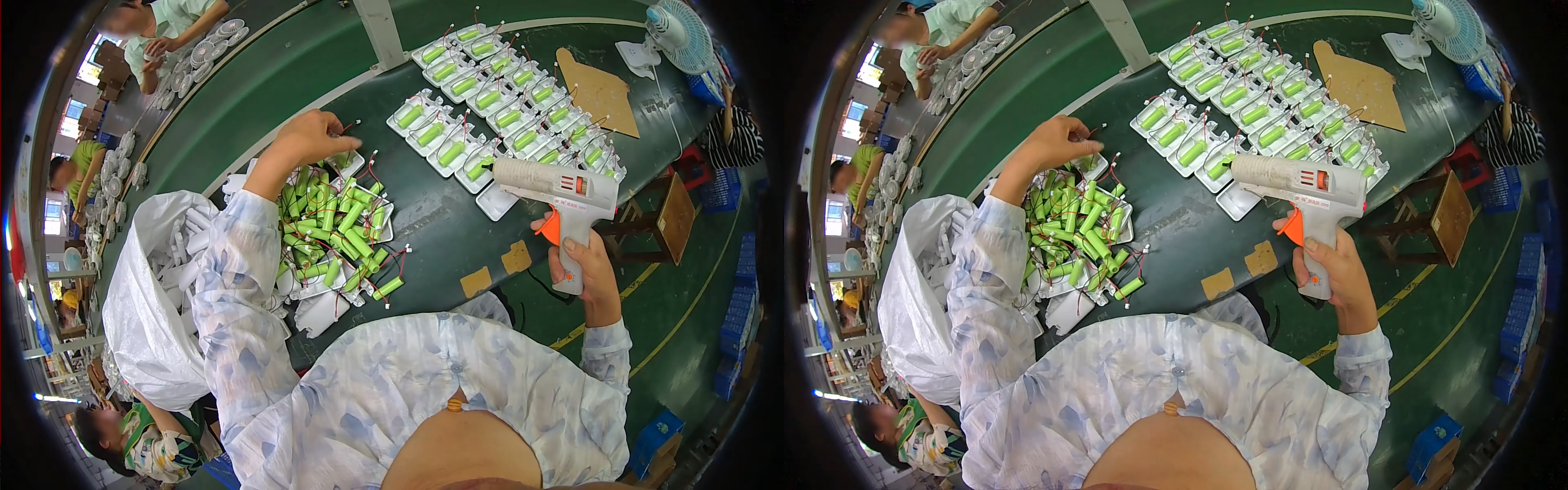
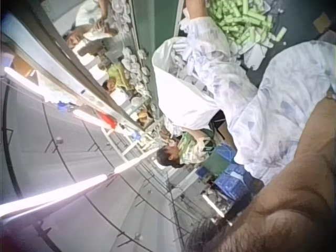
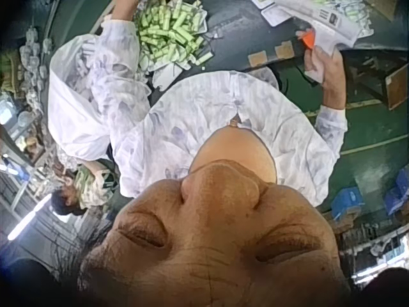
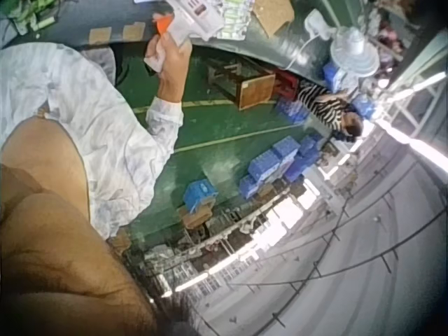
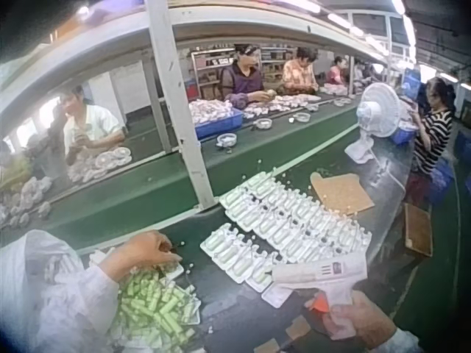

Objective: The person assembles battery components by placing rechargeable batteries into white plastic casing trays by hand, fitting plastic casings around the batteries, and inserting a glue stick into a glue gun.

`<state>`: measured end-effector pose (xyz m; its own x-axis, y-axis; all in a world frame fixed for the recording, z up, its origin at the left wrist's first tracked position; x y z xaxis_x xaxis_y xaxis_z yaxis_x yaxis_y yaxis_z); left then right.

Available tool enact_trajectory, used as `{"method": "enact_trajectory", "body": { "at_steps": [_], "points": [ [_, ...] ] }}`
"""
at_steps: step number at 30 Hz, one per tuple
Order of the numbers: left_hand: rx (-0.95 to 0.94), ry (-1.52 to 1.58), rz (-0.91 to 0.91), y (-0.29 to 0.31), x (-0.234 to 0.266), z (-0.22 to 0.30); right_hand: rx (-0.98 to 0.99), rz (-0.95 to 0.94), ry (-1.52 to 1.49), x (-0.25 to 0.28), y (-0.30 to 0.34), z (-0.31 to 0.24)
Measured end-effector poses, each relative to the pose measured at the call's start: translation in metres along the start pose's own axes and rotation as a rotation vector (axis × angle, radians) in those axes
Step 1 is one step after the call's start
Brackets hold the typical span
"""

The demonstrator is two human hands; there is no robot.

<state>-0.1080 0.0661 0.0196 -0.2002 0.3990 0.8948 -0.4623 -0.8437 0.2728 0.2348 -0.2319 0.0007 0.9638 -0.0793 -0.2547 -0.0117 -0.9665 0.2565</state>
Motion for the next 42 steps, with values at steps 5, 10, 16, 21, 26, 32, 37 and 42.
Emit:
{"method": "enact_trajectory", "body": {
  "at_steps": [5, 10, 16, 21, 26, 32, 37, 42],
  "points": [
    [-0.037, 0.007, 0.143, 0.006, -0.002, -0.004, 0.003, 0.008, 0.017, 0.003, 0.011, -0.006],
    [0.047, 0.062, 0.083, 0.005, 0.0, 0.004, -0.034, 0.043, 0.108, 0.007, 0.031, -0.012],
    [0.046, -0.126, 0.054, 0.007, -0.01, 0.02, -0.129, 0.05, 0.227, 0.013, 0.048, -0.015],
    [0.035, -0.175, 0.153, 0.008, -0.01, 0.015, -0.13, 0.021, 0.307, 0.007, 0.047, -0.015],
    [-0.021, -0.127, 0.236, 0.009, 0.0, 0.007, -0.168, -0.009, 0.308, 0.006, 0.047, -0.02],
    [-0.268, 0.642, 0.13, 0.03, 0.019, 0.061, -0.134, 0.006, 0.292, 0.015, 0.047, -0.008],
    [-0.508, 0.536, 0.006, 0.046, -0.026, 0.161, -0.047, 0.095, 0.245, 0.012, 0.047, -0.006],
    [-0.729, 0.324, 0.108, 0.028, -0.07, 0.207, -0.083, 0.007, 0.175, 0.012, 0.05, -0.003]
  ]
}}
Point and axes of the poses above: each hand's wrist, its own y-axis away from the middle knuckle, its own x-axis out of the back of the hand, z = x × y, the point moved 4 cm from there along -y, towards the middle knuckle, and after that the axes turned 7 degrees about y, right-handed, at the moved point
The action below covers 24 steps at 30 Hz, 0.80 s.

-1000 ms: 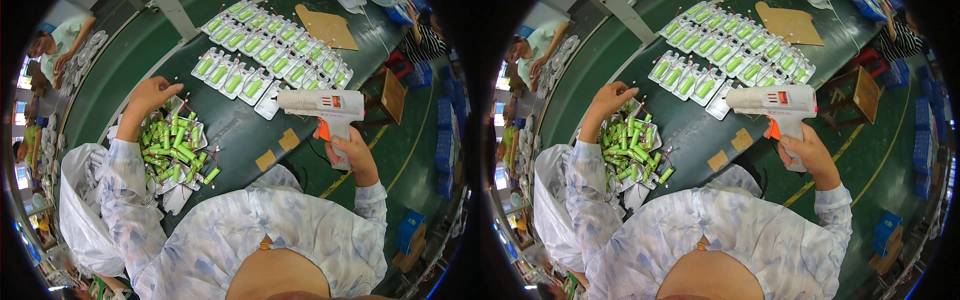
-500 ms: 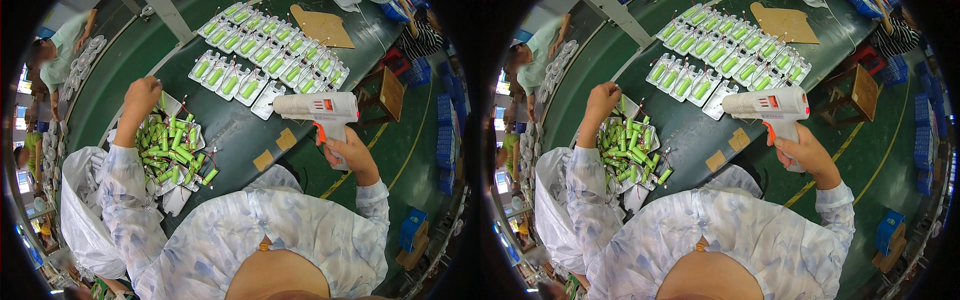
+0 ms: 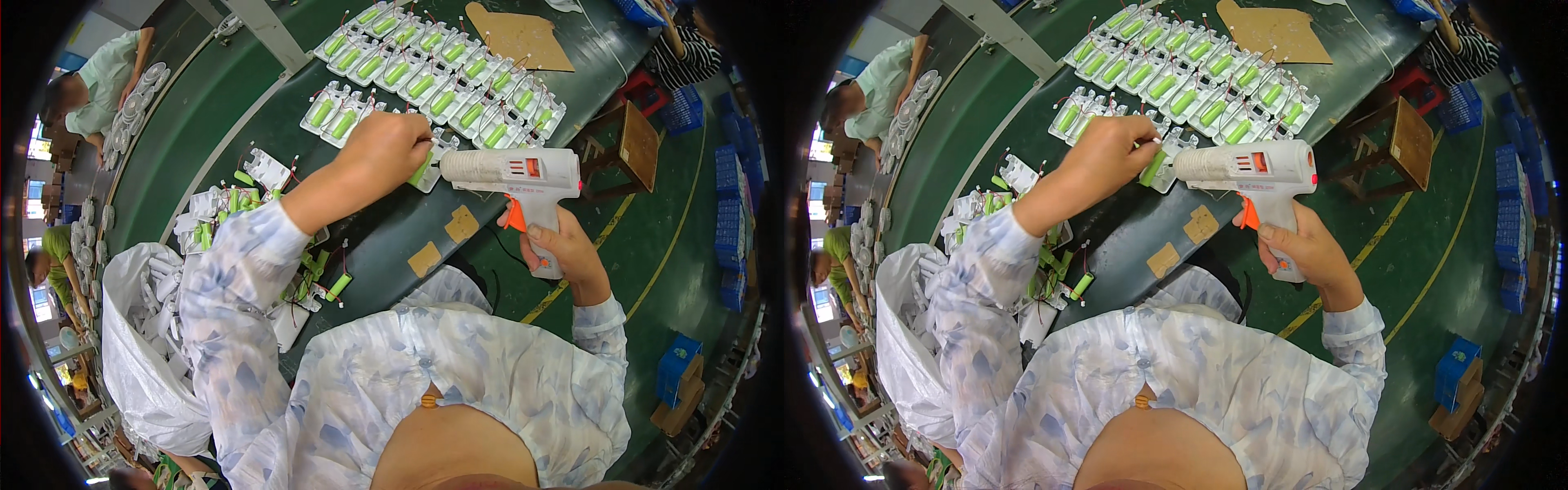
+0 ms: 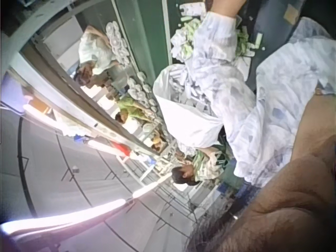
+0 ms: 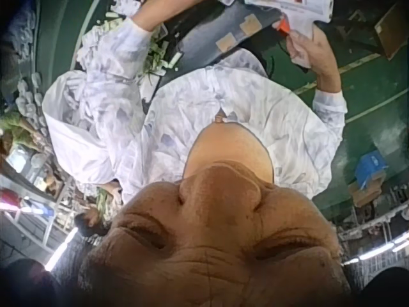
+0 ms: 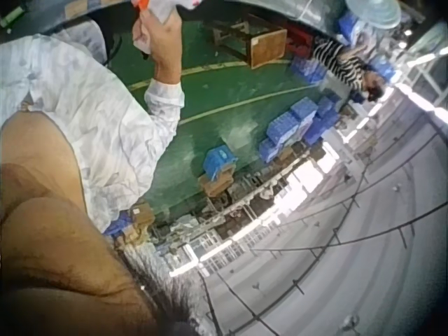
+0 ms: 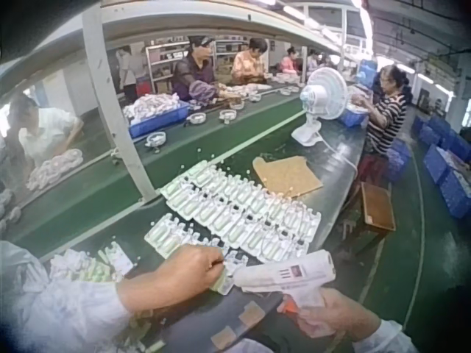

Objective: The person assembles battery components by placing rechargeable batteries into white plastic casing trays by hand, fitting plastic casings around the batteries, and inserting a glue stick into a glue gun.

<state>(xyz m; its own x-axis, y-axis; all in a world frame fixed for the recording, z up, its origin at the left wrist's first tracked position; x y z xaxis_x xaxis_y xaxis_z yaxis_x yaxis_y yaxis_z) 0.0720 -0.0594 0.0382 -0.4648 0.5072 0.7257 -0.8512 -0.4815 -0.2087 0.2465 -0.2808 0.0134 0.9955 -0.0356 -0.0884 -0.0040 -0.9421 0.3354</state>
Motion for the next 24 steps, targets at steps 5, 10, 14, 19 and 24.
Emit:
{"method": "enact_trajectory", "body": {
  "at_steps": [5, 10, 14, 19, 24],
  "points": [
    [-0.005, -0.109, -0.062, -0.011, -0.029, -0.011, 0.018, 0.054, -0.034, -0.002, 0.005, 0.0],
    [-0.039, -0.173, -0.062, -0.016, -0.039, -0.011, 0.026, 0.069, 0.0, 0.002, 0.006, 0.007],
    [-0.048, -0.193, -0.058, -0.02, -0.04, -0.01, 0.005, 0.064, 0.003, 0.003, 0.007, 0.011],
    [-0.008, -0.214, -0.06, -0.02, -0.038, -0.013, 0.028, 0.07, -0.046, -0.001, 0.007, 0.005],
    [-0.007, -0.232, -0.061, -0.01, -0.014, -0.002, 0.031, 0.051, -0.076, 0.003, 0.005, 0.009]
  ]
}}
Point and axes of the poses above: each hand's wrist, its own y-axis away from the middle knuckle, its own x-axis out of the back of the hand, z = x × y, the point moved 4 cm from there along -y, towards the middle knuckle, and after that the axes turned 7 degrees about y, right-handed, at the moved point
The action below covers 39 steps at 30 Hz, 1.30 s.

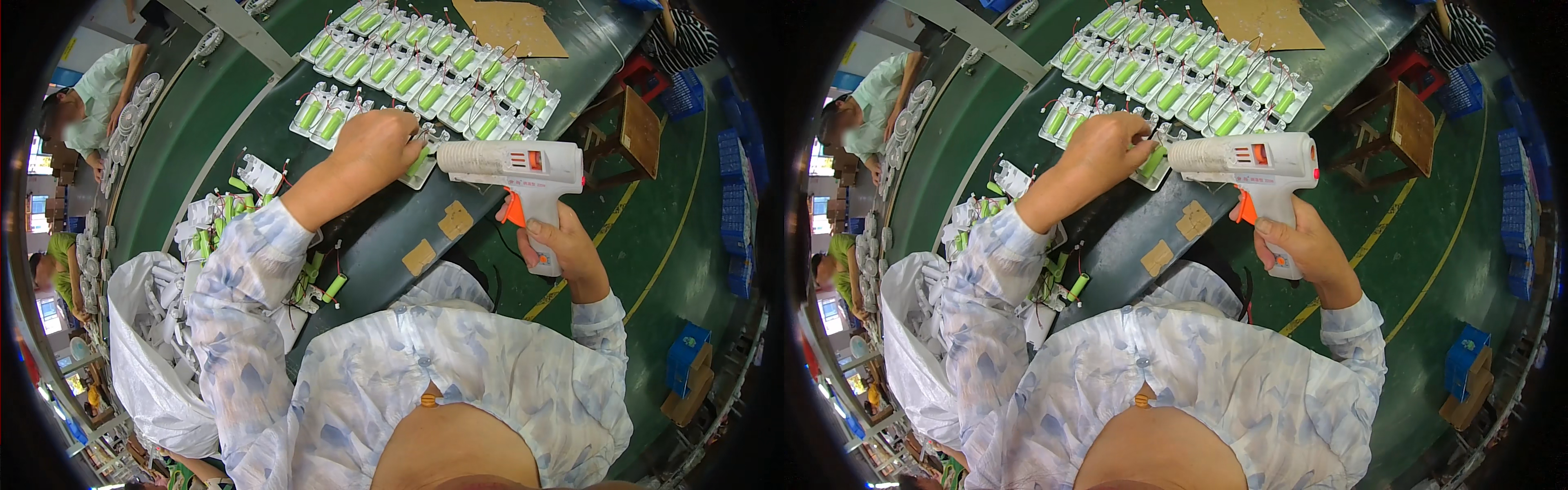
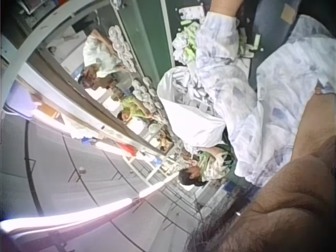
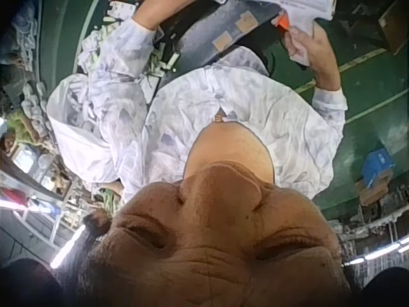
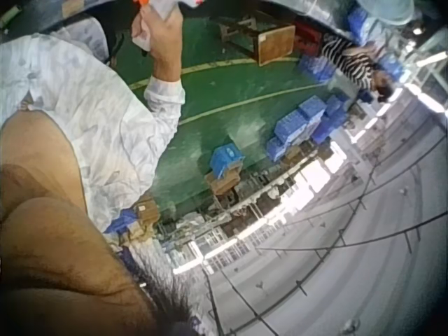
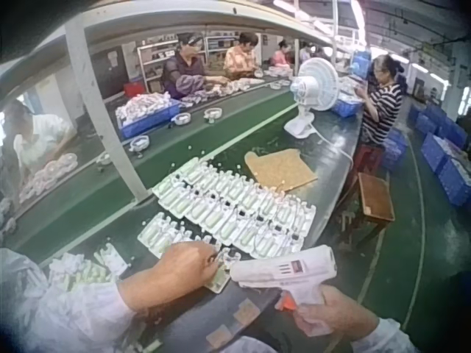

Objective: The person assembles battery components by placing rechargeable batteries into white plastic casing trays by hand, fitting plastic casings around the batteries, and inserting a glue stick into a glue gun.

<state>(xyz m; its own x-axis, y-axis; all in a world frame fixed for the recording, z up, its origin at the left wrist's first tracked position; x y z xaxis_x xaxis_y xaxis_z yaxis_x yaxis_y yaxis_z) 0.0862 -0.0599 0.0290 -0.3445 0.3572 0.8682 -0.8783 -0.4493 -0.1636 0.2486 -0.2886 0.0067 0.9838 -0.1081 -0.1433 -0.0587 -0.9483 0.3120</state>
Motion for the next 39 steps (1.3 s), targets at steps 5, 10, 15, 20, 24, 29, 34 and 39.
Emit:
{"method": "enact_trajectory", "body": {
  "at_steps": [5, 10, 15, 20, 24, 29, 34, 39],
  "points": [
    [0.101, 0.025, -0.088, 0.018, 0.012, -0.009, 0.04, 0.038, -0.048, -0.002, -0.009, -0.004],
    [-0.058, -0.025, -0.088, 0.041, -0.007, 0.003, 0.039, 0.009, -0.061, -0.004, -0.016, -0.002],
    [-0.127, -0.138, -0.054, 0.046, -0.02, 0.007, 0.029, 0.01, -0.026, -0.005, -0.018, 0.0],
    [-0.126, -0.095, -0.031, 0.042, -0.024, 0.006, 0.007, 0.043, 0.003, -0.005, -0.013, -0.002],
    [-0.124, -0.1, -0.018, 0.044, -0.019, 0.006, 0.0, 0.012, -0.011, 0.001, -0.008, 0.003],
    [-0.169, -0.041, -0.028, 0.043, -0.015, 0.01, -0.003, 0.03, 0.012, 0.005, -0.006, 0.007],
    [-0.133, -0.03, -0.045, 0.055, -0.021, 0.007, 0.051, 0.021, -0.043, -0.002, -0.008, 0.004],
    [-0.12, -0.047, 0.0, 0.057, -0.027, 0.009, 0.076, 0.015, -0.092, 0.001, -0.007, 0.012]
  ]
}}
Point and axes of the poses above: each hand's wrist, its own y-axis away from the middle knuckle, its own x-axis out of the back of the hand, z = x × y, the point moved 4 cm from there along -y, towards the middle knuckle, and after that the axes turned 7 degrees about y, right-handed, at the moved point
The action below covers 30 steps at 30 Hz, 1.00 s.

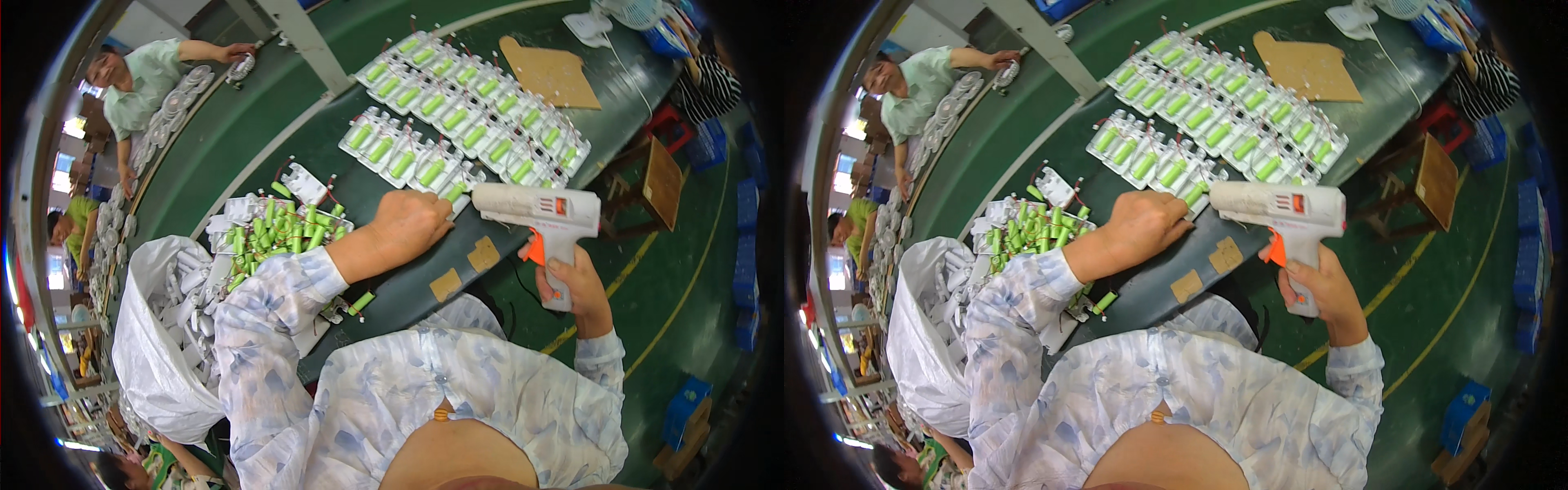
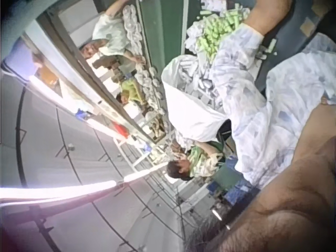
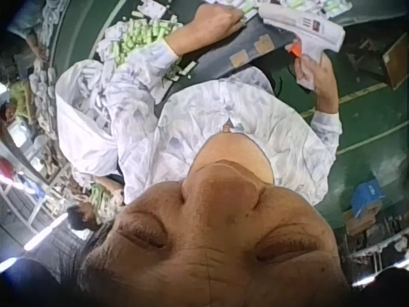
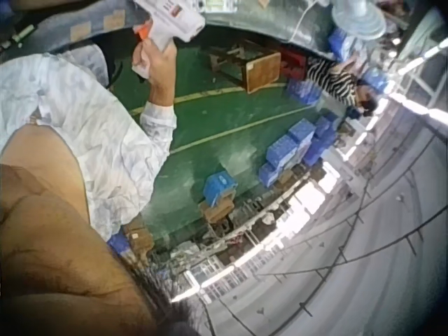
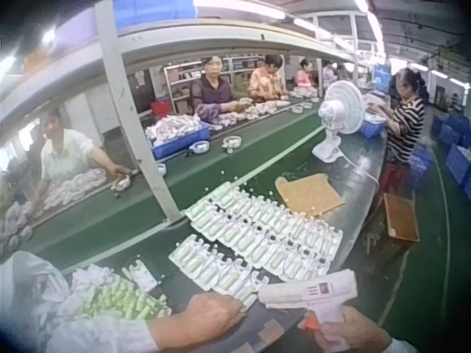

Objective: The person assembles battery components by placing rechargeable batteries into white plastic casing trays by hand, fitting plastic casings around the batteries, and inserting a glue stick into a glue gun.

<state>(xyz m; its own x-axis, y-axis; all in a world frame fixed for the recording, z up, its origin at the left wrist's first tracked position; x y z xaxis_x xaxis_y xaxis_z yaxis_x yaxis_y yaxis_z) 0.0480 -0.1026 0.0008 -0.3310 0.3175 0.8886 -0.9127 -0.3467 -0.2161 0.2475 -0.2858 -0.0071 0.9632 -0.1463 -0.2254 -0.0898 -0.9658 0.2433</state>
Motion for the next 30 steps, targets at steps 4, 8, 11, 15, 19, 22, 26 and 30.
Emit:
{"method": "enact_trajectory", "body": {
  "at_steps": [4, 8, 11, 15, 19, 22, 26, 30],
  "points": [
    [0.056, -0.012, -0.015, 0.01, 0.011, -0.011, 0.046, -0.034, -0.146, -0.002, -0.007, 0.006],
    [0.151, -0.069, -0.053, 0.017, 0.026, -0.032, 0.056, -0.046, -0.279, -0.01, -0.021, 0.011],
    [0.208, -0.073, -0.035, 0.019, 0.032, -0.046, 0.07, -0.065, -0.341, -0.019, -0.03, 0.017],
    [0.235, -0.1, -0.028, 0.016, 0.034, -0.058, 0.073, -0.092, -0.418, -0.024, -0.04, 0.02],
    [0.29, -0.07, 0.034, 0.012, 0.037, -0.065, 0.11, -0.141, -0.52, -0.025, -0.048, 0.024],
    [0.405, 0.041, 0.019, 0.012, 0.05, -0.067, 0.135, -0.148, -0.583, -0.024, -0.054, 0.024],
    [0.551, 0.171, 0.106, 0.012, 0.083, -0.105, 0.156, -0.142, -0.573, -0.022, -0.057, 0.026],
    [0.999, 0.343, 0.094, 0.02, 0.101, -0.172, 0.172, -0.163, -0.623, -0.02, -0.061, 0.03]
  ]
}}
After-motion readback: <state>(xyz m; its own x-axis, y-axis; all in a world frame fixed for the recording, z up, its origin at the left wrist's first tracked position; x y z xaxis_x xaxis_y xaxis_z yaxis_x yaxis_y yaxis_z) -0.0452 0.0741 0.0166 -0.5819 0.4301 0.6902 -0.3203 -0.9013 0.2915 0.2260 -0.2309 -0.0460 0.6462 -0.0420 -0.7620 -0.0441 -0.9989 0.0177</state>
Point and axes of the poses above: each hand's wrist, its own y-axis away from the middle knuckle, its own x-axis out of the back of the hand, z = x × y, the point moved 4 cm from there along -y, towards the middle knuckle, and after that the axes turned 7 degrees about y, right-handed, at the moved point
